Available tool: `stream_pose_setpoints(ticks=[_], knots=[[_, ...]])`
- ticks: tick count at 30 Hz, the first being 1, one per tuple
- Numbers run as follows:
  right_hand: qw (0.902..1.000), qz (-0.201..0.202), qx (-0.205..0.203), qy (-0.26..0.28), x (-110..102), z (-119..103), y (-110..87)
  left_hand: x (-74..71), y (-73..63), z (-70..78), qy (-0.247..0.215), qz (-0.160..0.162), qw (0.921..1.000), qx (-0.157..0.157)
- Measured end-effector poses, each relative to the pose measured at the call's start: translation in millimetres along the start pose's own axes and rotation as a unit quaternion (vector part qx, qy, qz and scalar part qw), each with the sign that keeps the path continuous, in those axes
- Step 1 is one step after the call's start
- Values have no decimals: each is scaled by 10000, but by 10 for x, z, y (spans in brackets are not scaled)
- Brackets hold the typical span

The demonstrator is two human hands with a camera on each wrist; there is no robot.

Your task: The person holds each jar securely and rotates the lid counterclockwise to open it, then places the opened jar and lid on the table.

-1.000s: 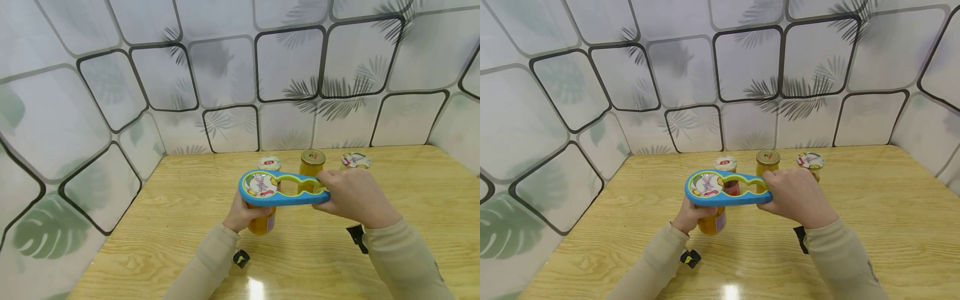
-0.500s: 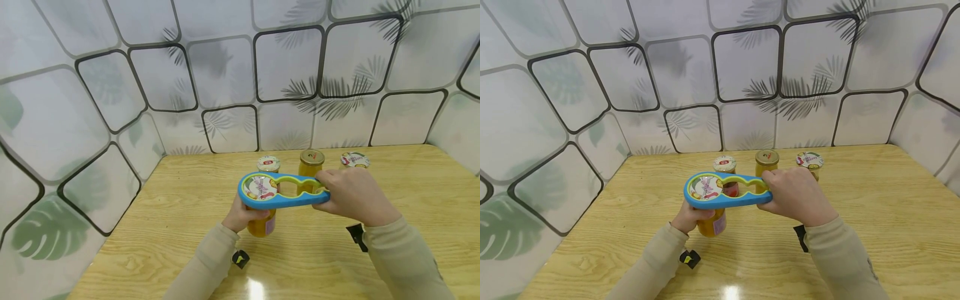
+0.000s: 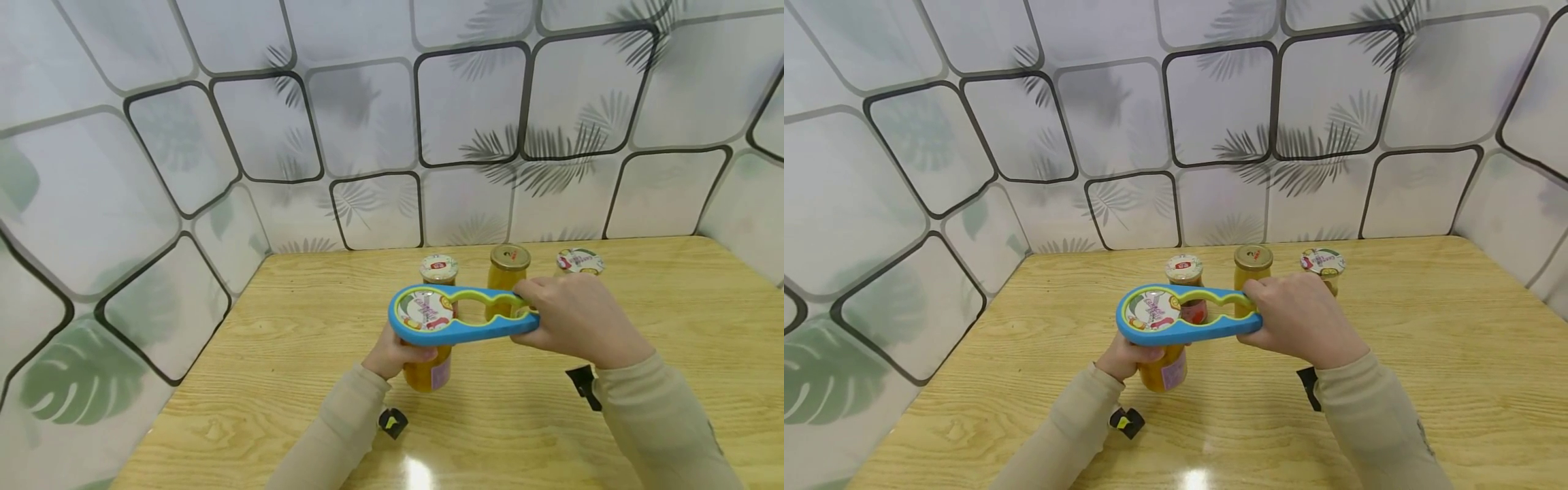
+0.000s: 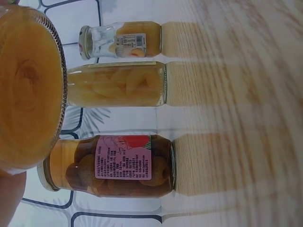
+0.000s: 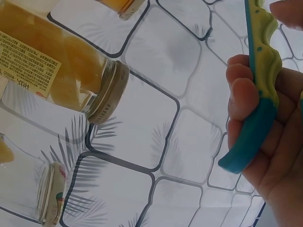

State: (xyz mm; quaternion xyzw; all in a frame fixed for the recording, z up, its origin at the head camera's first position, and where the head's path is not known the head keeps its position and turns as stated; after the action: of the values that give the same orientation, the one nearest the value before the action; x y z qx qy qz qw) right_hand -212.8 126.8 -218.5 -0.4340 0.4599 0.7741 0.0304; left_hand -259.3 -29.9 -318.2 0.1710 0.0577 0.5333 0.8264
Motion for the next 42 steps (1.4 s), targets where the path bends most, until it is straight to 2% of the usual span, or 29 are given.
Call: stream_pose_setpoints(ticks=[10,20,26,33,42], knots=[[10000,-31,23,76,14,6,-14,6,-21,-6,-167,-207,9996,-97],[9998,44,-43,174,13,2,-16,82,-32,16,-700,-757,9947,-34],[9997,-8,-55,230,26,8,-20,168,-37,41,-1247,-1260,9842,-12],[9995,-34,-81,316,27,4,-18,205,-58,63,-1300,-1513,9799,-63],[9991,-1,-170,378,27,-6,-17,290,-83,122,-1671,-2134,9626,-5]])
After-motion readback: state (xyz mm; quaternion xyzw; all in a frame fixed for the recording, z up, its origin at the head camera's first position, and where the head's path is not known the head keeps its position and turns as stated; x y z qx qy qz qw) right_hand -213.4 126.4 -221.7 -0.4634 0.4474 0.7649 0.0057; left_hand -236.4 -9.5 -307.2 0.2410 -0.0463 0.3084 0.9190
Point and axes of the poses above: each hand's wrist, its own y-axis towards the middle knuckle, its own x-axis out of the palm, z = x × y, the point moved 8 cm from there along y, towards the middle knuckle, and after that the axes turned 9 degrees about z, right-handed, at the moved point
